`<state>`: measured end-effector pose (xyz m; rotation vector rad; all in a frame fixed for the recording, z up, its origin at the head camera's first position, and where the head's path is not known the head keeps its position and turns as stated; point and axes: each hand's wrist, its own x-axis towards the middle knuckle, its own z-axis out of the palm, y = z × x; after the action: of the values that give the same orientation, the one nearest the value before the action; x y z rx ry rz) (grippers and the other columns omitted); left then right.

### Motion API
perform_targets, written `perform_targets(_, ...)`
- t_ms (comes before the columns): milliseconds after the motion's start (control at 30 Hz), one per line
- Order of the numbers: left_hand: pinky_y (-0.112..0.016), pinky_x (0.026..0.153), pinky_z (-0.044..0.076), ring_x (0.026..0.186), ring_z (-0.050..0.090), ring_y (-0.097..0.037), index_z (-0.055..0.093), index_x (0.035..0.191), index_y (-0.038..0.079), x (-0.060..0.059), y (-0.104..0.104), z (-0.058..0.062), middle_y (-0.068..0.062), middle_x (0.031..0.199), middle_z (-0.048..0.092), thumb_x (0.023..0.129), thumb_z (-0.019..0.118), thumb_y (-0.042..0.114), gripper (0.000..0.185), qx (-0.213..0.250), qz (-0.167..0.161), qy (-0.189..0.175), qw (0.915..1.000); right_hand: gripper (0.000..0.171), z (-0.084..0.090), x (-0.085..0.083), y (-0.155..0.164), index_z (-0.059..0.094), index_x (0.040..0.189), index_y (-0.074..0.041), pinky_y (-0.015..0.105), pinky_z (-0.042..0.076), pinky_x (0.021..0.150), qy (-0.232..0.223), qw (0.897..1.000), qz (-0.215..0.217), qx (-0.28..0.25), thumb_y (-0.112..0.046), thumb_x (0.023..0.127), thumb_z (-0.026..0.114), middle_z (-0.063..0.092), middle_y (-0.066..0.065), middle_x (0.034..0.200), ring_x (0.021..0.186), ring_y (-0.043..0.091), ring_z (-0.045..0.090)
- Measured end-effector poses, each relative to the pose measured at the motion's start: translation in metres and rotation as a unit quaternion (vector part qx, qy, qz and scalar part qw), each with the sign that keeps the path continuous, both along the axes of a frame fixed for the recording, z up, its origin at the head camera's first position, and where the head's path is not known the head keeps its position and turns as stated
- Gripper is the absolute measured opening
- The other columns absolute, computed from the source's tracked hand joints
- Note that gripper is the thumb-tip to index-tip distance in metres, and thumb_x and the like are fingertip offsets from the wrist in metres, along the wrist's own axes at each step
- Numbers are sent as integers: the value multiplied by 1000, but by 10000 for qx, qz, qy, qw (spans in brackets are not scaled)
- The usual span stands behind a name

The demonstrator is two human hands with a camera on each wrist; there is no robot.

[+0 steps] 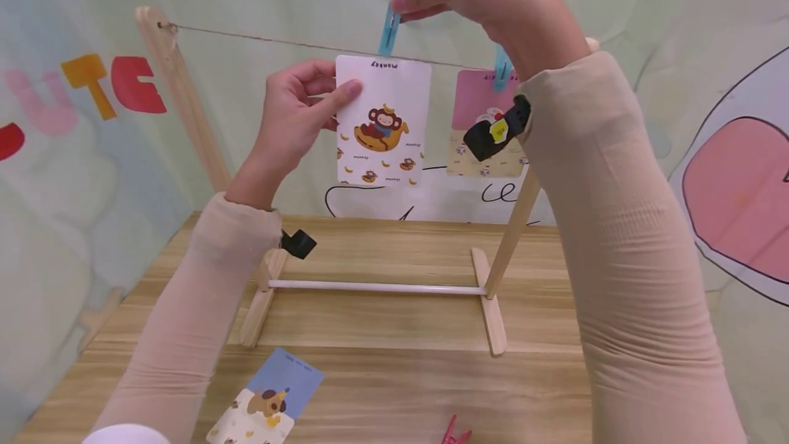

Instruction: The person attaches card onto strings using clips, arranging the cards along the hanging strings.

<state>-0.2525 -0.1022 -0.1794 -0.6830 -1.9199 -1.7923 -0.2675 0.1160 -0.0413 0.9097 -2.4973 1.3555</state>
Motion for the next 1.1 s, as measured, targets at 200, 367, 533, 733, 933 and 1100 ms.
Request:
perform_targets(200, -30, 61, 58, 73, 70, -26, 70, 111, 2, -3, 2, 1, -12, 92, 72, 91, 75, 12, 23, 17, -48, 48, 10000, 19, 2, -1, -4, 71, 98, 2, 28, 53, 93, -116, 9998, 155, -29, -9, 84, 78, 64, 11, 98, 93, 26, 62)
perform_targets(367, -31, 62, 59, 74, 71, -27, 70, 111, 1, -4, 4, 1, -12, 93, 72, 92, 74, 11, 22, 17, -78, 176, 9998, 23, 1, 0, -6, 70, 103, 0, 26, 53, 93, -100, 9997, 18, 208, -13, 84, 76, 63, 11, 100, 94, 25, 67)
perform_targets(533, -31, 61, 59, 74, 71, -27, 69, 110, 0, -4, 6, 0, -12, 92, 72, 92, 73, 10, 21, 31, -112, 201, 9997, 21, 0, 0, -8, 71, 102, 0, 27, 52, 94, -55, 9991, -41, 411, -13, 85, 76, 63, 12, 102, 94, 26, 66)
perform_targets(733, -31, 62, 59, 74, 71, -26, 68, 110, 0, -6, 4, -4, -12, 92, 72, 92, 73, 9, 20, 74, -136, 188, 9997, 18, -2, 1, -9, 71, 96, -1, 27, 53, 93, -227, 9981, -15, 579, -14, 85, 77, 62, 12, 102, 95, 27, 65)
perform_targets(933, -28, 60, 58, 74, 71, -23, 68, 109, 0, -4, 1, -2, -11, 92, 72, 91, 74, 7, 20, 168, -74, -21, 9998, 14, -3, 2, -11, 72, 95, -2, 26, 53, 92, -105, 9969, 54, 772, -13, 87, 75, 61, 12, 103, 96, 27, 61)
perform_targets(1100, -27, 60, 58, 73, 71, -23, 68, 109, 0, -2, -1, -1, -11, 92, 72, 91, 74, 7, 20, 167, -47, -4, 9998, 23, -3, 3, -14, 69, 103, -1, 28, 51, 96, -116, 9944, 24, 1048, -19, 89, 72, 60, 11, 107, 101, 27, 59)
